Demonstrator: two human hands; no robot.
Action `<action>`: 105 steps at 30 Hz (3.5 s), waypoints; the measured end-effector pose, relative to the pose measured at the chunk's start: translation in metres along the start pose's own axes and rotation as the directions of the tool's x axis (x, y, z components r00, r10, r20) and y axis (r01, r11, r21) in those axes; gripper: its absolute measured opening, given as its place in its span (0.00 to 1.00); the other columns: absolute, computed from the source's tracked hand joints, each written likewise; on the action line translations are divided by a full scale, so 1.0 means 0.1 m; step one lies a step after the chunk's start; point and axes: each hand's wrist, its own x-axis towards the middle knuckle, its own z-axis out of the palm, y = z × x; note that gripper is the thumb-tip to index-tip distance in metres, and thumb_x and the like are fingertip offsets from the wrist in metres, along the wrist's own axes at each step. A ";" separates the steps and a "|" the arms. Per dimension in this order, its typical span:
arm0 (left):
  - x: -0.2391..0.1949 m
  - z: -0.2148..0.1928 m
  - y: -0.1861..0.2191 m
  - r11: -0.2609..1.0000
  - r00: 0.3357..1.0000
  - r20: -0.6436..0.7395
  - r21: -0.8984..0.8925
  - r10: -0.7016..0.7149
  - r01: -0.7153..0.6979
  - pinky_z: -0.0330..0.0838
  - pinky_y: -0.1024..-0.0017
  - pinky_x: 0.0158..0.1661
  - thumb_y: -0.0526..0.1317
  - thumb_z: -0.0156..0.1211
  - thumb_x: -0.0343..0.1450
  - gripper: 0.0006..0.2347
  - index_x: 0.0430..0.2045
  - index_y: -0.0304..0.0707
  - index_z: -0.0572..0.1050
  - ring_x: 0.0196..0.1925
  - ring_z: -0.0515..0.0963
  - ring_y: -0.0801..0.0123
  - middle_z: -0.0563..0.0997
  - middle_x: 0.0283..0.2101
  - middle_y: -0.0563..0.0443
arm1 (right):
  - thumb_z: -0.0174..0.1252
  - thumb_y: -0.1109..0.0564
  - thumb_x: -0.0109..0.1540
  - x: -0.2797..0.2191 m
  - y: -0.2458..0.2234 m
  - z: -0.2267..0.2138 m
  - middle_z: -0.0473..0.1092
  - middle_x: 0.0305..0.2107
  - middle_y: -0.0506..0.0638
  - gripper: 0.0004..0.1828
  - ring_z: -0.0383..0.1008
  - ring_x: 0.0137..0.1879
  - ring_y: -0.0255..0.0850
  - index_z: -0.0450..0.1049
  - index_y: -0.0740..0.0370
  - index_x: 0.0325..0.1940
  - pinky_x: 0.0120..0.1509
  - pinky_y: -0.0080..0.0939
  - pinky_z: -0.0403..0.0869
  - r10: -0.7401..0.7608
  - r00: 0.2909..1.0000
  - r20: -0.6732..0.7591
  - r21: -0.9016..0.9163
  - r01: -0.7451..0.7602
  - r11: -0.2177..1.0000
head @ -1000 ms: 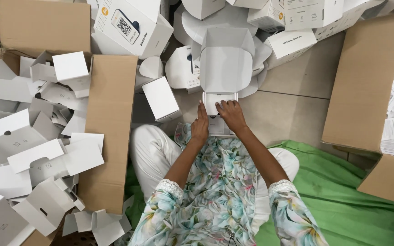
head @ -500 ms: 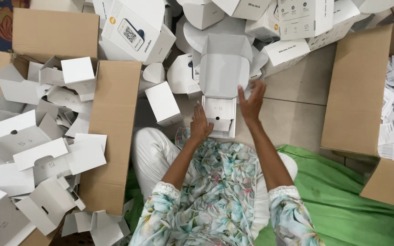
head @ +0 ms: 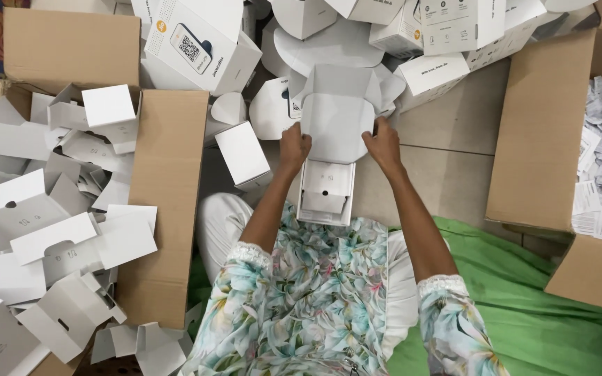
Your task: The person assembles small white cardboard boxes and places instruction slips inside.
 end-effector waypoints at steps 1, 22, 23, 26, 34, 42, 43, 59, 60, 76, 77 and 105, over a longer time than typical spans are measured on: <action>-0.13 -0.03 -0.01 1.000 1.000 0.002 0.002 0.002 -0.002 0.77 0.54 0.38 0.31 0.58 0.68 0.10 0.38 0.19 0.74 0.37 0.83 0.37 0.81 0.32 0.27 | 0.62 0.57 0.61 -0.14 -0.01 0.00 0.78 0.35 0.64 0.15 0.81 0.40 0.55 0.73 0.68 0.48 0.48 0.51 0.77 0.002 1.000 -0.002 0.002 -0.002 1.000; -1.90 0.07 -0.17 0.915 0.975 -0.201 -0.370 0.090 -0.161 0.69 0.53 0.35 0.31 0.52 0.72 0.05 0.30 0.27 0.75 0.35 0.79 0.37 0.80 0.31 0.31 | 0.57 0.66 0.60 -2.20 0.66 1.21 0.72 0.36 0.64 0.13 0.70 0.43 0.58 0.68 0.68 0.49 0.52 0.56 0.70 -0.271 0.894 -0.358 -0.103 0.251 0.963; -1.80 0.02 -0.07 0.928 0.985 -0.161 -0.356 0.057 -0.111 0.69 0.52 0.36 0.30 0.52 0.70 0.04 0.31 0.27 0.75 0.37 0.78 0.35 0.80 0.32 0.31 | 0.56 0.66 0.59 -2.08 0.68 1.18 0.70 0.39 0.66 0.15 0.69 0.45 0.60 0.68 0.73 0.50 0.53 0.57 0.69 -0.276 0.879 -0.388 -0.061 0.274 0.960; -1.47 -0.02 0.03 0.974 0.991 -0.126 -0.216 0.042 -0.069 0.71 0.50 0.39 0.27 0.55 0.65 0.07 0.34 0.27 0.76 0.42 0.77 0.34 0.80 0.36 0.30 | 0.55 0.66 0.61 -1.74 0.61 0.98 0.70 0.38 0.65 0.12 0.70 0.44 0.58 0.69 0.76 0.47 0.51 0.55 0.69 -0.192 0.922 -0.338 0.120 0.244 0.962; -1.28 0.05 0.18 0.997 0.990 -0.125 0.008 0.071 -0.070 0.73 0.51 0.43 0.25 0.61 0.57 0.18 0.41 0.32 0.78 0.47 0.76 0.37 0.79 0.46 0.33 | 0.57 0.68 0.62 -1.40 0.44 0.49 0.74 0.31 0.61 0.05 0.73 0.37 0.55 0.72 0.76 0.41 0.43 0.47 0.71 -0.029 0.997 -0.071 0.430 0.057 0.901; -1.36 0.15 0.15 0.993 0.988 -0.151 -0.116 0.012 -0.030 0.74 0.52 0.41 0.27 0.61 0.63 0.15 0.43 0.28 0.75 0.45 0.78 0.38 0.82 0.40 0.34 | 0.53 0.70 0.63 -1.46 0.14 0.39 0.74 0.33 0.65 0.06 0.74 0.37 0.54 0.72 0.77 0.43 0.43 0.47 0.73 -0.144 0.979 -0.142 0.248 0.176 0.953; -1.36 0.14 0.14 0.993 0.989 -0.150 -0.115 0.012 -0.029 0.74 0.52 0.41 0.27 0.61 0.63 0.15 0.43 0.28 0.75 0.45 0.78 0.38 0.82 0.40 0.34 | 0.53 0.70 0.63 -1.47 0.15 0.41 0.74 0.33 0.65 0.06 0.74 0.37 0.54 0.72 0.77 0.43 0.43 0.47 0.73 -0.143 0.980 -0.142 0.249 0.175 0.952; -1.36 -0.11 0.33 0.996 0.984 -0.162 -0.032 0.075 -0.081 0.74 0.53 0.42 0.23 0.60 0.60 0.12 0.35 0.27 0.78 0.44 0.79 0.38 0.80 0.40 0.34 | 0.53 0.71 0.61 -1.50 0.42 0.53 0.75 0.33 0.62 0.07 0.74 0.39 0.49 0.73 0.74 0.43 0.44 0.47 0.73 -0.076 0.996 -0.040 0.315 0.084 0.945; -1.39 -0.15 0.37 0.996 0.985 -0.163 -0.058 0.063 -0.073 0.74 0.53 0.42 0.23 0.60 0.60 0.10 0.33 0.27 0.79 0.44 0.80 0.38 0.80 0.38 0.34 | 0.53 0.72 0.60 -1.51 0.42 0.55 0.75 0.34 0.62 0.08 0.74 0.39 0.50 0.73 0.74 0.44 0.45 0.47 0.73 -0.092 0.994 -0.061 0.287 0.106 0.952; -1.57 0.07 0.17 0.968 0.963 -0.218 -0.225 -0.161 0.111 0.72 0.55 0.47 0.37 0.58 0.73 0.14 0.50 0.29 0.73 0.50 0.78 0.44 0.78 0.48 0.34 | 0.58 0.61 0.63 -1.82 0.67 0.80 0.76 0.43 0.65 0.13 0.77 0.50 0.53 0.74 0.72 0.49 0.51 0.48 0.74 -0.002 1.000 -0.001 0.327 0.002 0.945; -1.62 0.21 -0.17 0.967 0.993 -0.115 -0.255 -0.019 -0.011 0.70 0.55 0.50 0.36 0.55 0.73 0.16 0.55 0.28 0.70 0.53 0.76 0.44 0.76 0.51 0.32 | 0.59 0.61 0.63 -1.89 0.77 0.82 0.73 0.49 0.65 0.17 0.73 0.55 0.54 0.70 0.72 0.54 0.56 0.49 0.71 -0.007 0.997 0.074 0.388 -0.023 0.922; -1.50 0.12 -0.30 0.945 0.919 0.309 -0.136 -0.243 0.296 0.75 0.56 0.46 0.63 0.52 0.71 0.30 0.54 0.33 0.76 0.43 0.84 0.44 0.83 0.40 0.27 | 0.44 0.26 0.67 -1.88 0.33 0.53 0.70 0.57 0.65 0.44 0.70 0.61 0.50 0.61 0.63 0.73 0.63 0.48 0.67 0.263 0.915 0.304 0.342 -0.363 0.867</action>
